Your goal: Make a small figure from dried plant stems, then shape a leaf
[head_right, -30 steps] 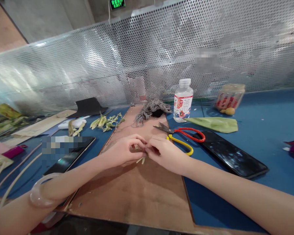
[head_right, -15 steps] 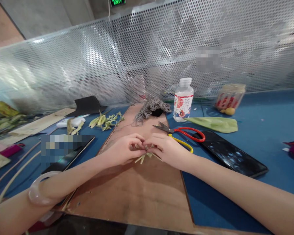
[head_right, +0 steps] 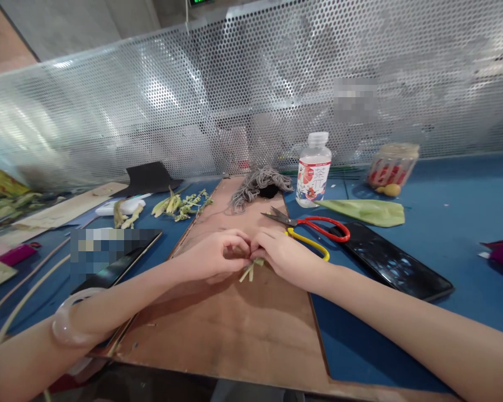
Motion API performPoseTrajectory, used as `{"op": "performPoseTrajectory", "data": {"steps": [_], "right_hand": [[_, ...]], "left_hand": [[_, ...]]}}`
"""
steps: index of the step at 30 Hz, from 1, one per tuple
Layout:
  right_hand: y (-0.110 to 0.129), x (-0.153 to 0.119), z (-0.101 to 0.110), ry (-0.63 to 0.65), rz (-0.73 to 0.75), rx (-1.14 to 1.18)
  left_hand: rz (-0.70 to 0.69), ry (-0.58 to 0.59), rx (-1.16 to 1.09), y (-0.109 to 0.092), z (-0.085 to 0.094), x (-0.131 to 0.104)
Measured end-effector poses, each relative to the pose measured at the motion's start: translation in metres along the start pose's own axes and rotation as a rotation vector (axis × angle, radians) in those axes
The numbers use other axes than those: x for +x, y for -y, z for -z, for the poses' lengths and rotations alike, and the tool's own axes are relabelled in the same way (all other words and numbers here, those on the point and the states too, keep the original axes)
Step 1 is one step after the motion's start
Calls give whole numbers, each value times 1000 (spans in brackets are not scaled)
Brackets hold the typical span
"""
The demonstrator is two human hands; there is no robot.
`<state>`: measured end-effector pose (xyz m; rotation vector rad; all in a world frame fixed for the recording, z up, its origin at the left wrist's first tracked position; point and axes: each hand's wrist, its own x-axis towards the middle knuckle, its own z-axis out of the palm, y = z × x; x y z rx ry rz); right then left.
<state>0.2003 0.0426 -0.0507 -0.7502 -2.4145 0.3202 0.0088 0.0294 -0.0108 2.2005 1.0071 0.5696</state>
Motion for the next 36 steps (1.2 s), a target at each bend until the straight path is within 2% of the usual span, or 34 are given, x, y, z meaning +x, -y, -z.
{"op": "performPoseTrajectory", "data": {"steps": [5,9,15,23,27,29,32,36], "right_hand": [[1,0,1,52,-23,-57],[4,0,4,47,-34,-131],[6,-1,8,24,-22,-209],[9,1,6,6,-77,-232],[6,0,13,-24,-133,-160],[4,0,18,-27,-113,-48],[-1,-1,25,39,-50,117],[-6,-1,26,44,-14,180]], "left_hand": [[-13,78,66,-3,6,5],[4,100,66,-6,7,12],[73,41,110,-5,-1,20],[95,22,61,-14,-4,12],[74,8,38,-11,-4,10],[61,12,36,-8,-4,9],[37,36,41,-3,-4,9],[10,37,20,1,-5,10]]}}
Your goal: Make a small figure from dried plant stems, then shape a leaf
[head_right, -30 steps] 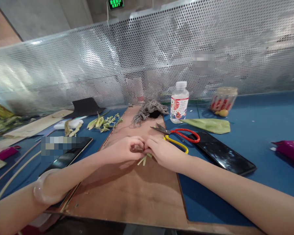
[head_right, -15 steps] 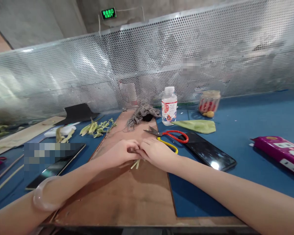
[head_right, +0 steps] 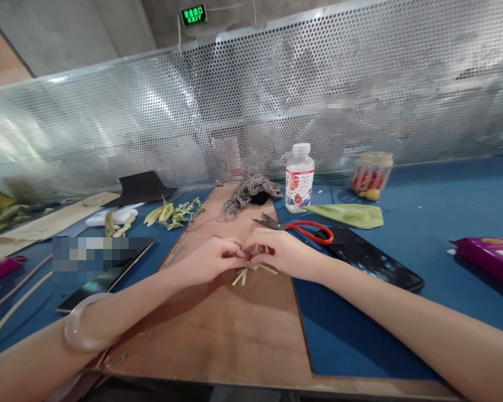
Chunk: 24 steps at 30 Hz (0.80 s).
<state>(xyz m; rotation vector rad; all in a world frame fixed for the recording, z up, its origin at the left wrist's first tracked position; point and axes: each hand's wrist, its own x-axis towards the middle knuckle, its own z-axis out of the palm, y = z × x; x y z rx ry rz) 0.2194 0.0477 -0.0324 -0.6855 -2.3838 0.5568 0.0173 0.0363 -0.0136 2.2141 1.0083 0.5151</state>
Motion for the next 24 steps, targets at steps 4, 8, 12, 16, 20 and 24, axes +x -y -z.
{"op": "performPoseTrajectory", "data": {"steps": [4,8,12,16,20,24], "right_hand": [[-3,0,-5,1,64,-36],[-4,1,-10,-31,122,-107],[-3,1,-10,-24,106,-172],[-2,-1,-8,18,89,-263],[2,-3,-8,88,107,-374],[7,-3,-7,119,108,-413]], "left_hand": [[-11,3,27,1,0,1],[-25,1,27,3,0,2],[-31,14,11,5,0,2],[-48,29,-4,6,1,2],[-27,18,-14,6,0,3],[48,13,-131,5,-3,3]]}}
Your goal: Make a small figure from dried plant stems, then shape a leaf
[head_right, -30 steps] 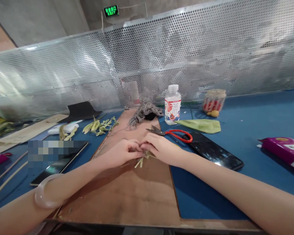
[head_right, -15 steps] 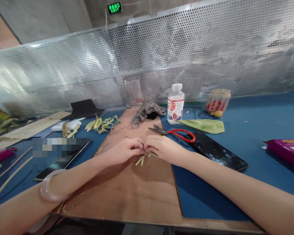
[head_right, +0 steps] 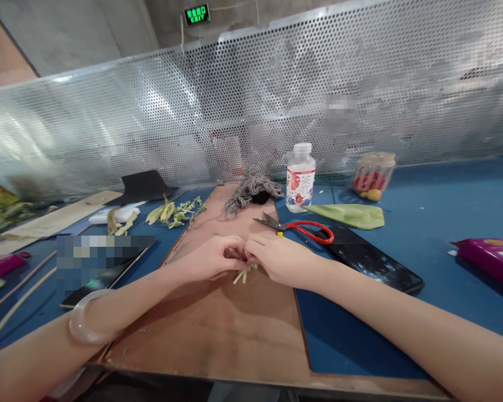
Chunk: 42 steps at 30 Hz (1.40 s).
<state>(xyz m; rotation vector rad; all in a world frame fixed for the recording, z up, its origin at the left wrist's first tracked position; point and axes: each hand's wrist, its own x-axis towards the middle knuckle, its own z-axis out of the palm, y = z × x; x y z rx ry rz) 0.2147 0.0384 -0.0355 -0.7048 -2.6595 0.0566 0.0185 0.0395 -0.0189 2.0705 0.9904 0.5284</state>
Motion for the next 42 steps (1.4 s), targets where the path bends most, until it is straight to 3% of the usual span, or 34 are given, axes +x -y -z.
{"op": "performPoseTrajectory", "data": {"steps": [5,20,32,42], "right_hand": [[2,1,1,35,-43,-49],[1,5,-7,-39,-56,-234],[6,7,-5,-65,-112,-179],[-8,3,2,-52,-284,-96]], "left_hand": [[69,-50,-106,1,-4,0],[76,-134,101,-13,-7,-2],[62,-160,96,-7,-9,-1],[9,-171,167,-4,-6,-2]]}}
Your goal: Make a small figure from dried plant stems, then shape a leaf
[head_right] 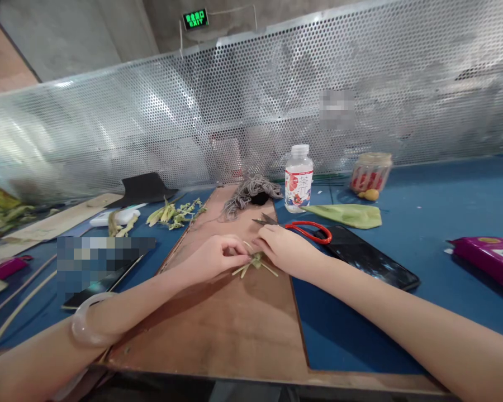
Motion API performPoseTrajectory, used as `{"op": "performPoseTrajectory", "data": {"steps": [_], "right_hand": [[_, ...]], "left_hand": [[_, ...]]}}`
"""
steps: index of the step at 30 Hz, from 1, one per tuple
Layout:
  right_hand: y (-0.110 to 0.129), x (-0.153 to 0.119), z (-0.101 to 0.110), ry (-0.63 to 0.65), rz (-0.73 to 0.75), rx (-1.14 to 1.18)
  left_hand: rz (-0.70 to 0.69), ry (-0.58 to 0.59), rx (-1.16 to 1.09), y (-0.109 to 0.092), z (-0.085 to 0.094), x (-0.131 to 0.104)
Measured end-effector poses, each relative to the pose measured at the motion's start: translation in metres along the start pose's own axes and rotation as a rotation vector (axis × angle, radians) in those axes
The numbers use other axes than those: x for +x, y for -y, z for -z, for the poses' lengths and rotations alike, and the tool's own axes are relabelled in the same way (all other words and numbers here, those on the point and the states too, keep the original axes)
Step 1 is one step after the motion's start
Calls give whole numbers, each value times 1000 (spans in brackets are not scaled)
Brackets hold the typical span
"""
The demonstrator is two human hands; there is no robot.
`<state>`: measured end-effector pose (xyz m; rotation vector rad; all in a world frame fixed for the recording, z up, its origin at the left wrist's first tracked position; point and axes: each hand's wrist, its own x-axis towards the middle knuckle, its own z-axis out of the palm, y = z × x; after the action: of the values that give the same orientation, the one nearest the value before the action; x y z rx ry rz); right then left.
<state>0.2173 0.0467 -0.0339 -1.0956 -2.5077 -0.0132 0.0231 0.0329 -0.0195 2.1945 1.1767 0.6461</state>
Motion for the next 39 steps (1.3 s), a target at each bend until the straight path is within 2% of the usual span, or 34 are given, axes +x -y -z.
{"op": "performPoseTrajectory", "data": {"steps": [5,13,29,36,39], "right_hand": [[0,0,-1,82,93,53],[-2,0,-3,82,153,81],[-2,-1,-3,78,145,5],[-1,-2,-5,84,161,-32],[3,-2,-2,58,103,-102]], "left_hand": [[-8,2,19,1,3,1],[29,44,-35,-4,5,-1],[34,41,-78,3,5,0],[59,38,-88,-2,5,0],[81,22,-54,-5,5,-1]]}}
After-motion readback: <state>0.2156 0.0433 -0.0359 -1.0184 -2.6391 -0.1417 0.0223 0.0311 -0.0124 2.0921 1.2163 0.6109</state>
